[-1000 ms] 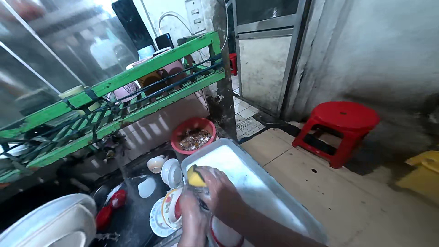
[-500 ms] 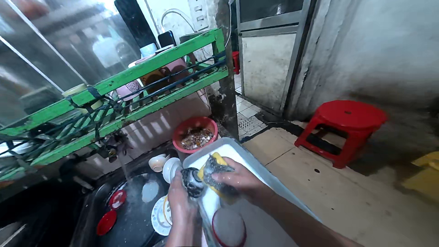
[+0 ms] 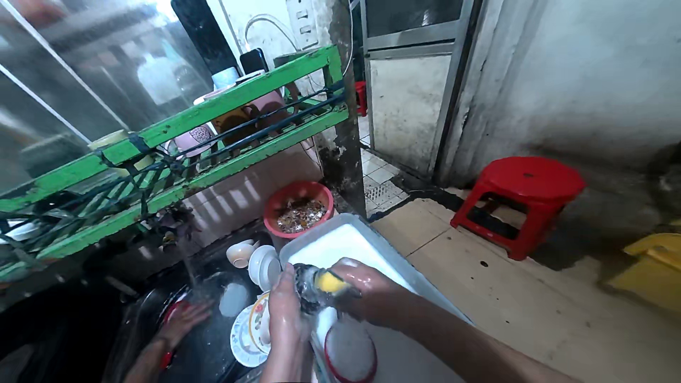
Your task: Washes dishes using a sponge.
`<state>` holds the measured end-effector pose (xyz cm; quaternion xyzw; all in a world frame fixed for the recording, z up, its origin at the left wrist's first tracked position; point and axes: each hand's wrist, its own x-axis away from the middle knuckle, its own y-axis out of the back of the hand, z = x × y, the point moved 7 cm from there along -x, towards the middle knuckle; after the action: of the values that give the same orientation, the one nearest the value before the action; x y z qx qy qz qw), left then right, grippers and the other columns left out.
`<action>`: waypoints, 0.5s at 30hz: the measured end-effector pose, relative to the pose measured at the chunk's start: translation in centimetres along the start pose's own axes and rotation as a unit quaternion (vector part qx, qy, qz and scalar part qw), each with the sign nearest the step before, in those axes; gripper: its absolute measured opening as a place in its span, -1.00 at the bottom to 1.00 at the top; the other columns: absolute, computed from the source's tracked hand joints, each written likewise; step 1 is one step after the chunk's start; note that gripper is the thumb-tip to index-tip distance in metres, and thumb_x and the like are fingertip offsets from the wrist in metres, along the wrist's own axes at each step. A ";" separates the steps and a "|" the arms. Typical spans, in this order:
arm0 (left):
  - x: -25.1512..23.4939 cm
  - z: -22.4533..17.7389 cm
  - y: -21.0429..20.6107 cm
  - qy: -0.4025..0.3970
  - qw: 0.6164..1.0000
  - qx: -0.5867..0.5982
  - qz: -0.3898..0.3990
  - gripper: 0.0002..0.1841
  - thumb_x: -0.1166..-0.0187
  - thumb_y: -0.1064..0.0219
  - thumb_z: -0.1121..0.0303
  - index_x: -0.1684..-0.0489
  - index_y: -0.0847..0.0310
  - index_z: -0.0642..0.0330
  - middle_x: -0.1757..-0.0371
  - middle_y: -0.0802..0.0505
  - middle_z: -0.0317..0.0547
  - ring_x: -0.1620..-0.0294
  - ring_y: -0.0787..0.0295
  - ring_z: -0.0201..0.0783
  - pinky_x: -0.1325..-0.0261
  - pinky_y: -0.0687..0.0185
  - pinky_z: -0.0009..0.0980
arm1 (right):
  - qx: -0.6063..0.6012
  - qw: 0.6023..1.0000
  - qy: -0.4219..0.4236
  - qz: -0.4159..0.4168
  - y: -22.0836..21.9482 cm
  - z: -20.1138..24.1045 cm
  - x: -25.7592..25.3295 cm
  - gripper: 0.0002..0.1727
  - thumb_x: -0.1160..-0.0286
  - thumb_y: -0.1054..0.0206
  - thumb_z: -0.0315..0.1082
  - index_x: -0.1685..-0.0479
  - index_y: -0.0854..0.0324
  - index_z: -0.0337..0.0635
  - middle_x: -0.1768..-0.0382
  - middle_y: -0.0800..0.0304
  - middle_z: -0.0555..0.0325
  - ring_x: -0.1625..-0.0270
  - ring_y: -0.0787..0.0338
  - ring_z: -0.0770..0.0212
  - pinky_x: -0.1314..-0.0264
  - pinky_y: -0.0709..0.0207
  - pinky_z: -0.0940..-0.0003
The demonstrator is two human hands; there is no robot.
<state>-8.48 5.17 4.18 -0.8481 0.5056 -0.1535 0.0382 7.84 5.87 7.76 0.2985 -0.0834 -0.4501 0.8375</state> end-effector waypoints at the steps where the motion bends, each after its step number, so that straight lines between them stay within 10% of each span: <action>1: 0.1 0.4 -0.1 0.011 1.000 0.006 0.010 -0.64 -0.87 0.01 0.28 -0.11 -0.59 0.44 0.16 -0.80 0.11 0.16 -0.80 -0.15 0.06 -0.77 -0.18 | -0.010 0.999 -0.032 0.017 0.3 -0.6 -0.3 -0.53 -0.56 -0.38 -0.24 -0.40 -0.62 -0.27 -0.32 -0.69 -0.18 -0.41 -0.66 -0.06 -0.55 -0.46 0.00; 5: 0.2 0.8 -0.4 0.017 0.999 -0.028 0.029 -0.62 -0.89 0.04 0.26 -0.16 -0.58 0.43 0.14 -0.79 0.11 0.15 -0.80 -0.16 0.06 -0.77 -0.20 | -0.012 0.994 -0.110 -0.028 -0.2 -1.0 -1.8 -0.50 -0.53 -0.36 -0.31 -0.45 -0.60 -0.26 -0.35 -0.67 -0.23 -0.43 -0.66 -0.13 -0.55 -0.46 -0.11; 10: -0.4 0.8 0.6 0.056 0.998 0.012 0.034 -0.63 -0.88 0.01 0.24 -0.11 -0.59 0.39 0.25 -0.82 0.09 0.27 -0.83 -0.14 0.21 -0.80 -0.18 | 0.077 0.987 0.081 -0.112 -1.8 2.1 0.6 -0.57 -0.36 -0.45 -0.37 -0.27 -0.74 -0.17 -0.15 -0.81 -0.12 -0.28 -0.76 -0.08 -0.37 -0.66 0.06; 12: -0.7 1.1 1.1 0.075 0.996 0.051 0.025 -0.63 -0.87 0.01 0.24 -0.15 -0.57 0.40 0.18 -0.81 0.14 0.19 -0.83 -0.08 0.13 -0.80 -0.10 | -0.033 0.997 -0.056 -0.035 -0.2 -0.2 0.5 -0.55 -0.48 -0.42 -0.32 -0.37 -0.66 -0.24 -0.28 -0.73 -0.16 -0.33 -0.73 -0.03 -0.45 -0.57 0.01; 15: -0.5 0.9 0.9 0.068 0.995 0.076 0.015 -0.63 -0.87 0.02 0.23 -0.17 -0.56 0.37 0.10 -0.80 0.13 0.10 -0.82 -0.09 0.05 -0.79 -0.11 | -0.108 0.963 -0.181 -0.168 2.9 -3.4 0.2 -0.50 -0.42 -0.53 -0.30 -0.36 -0.65 -0.28 -0.27 -0.72 -0.19 -0.28 -0.74 -0.06 -0.42 -0.57 -0.08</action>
<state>-9.20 5.06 2.99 -0.8225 0.5066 -0.2486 0.0705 11.37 8.31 6.67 0.1294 -0.1330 -0.6374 0.7478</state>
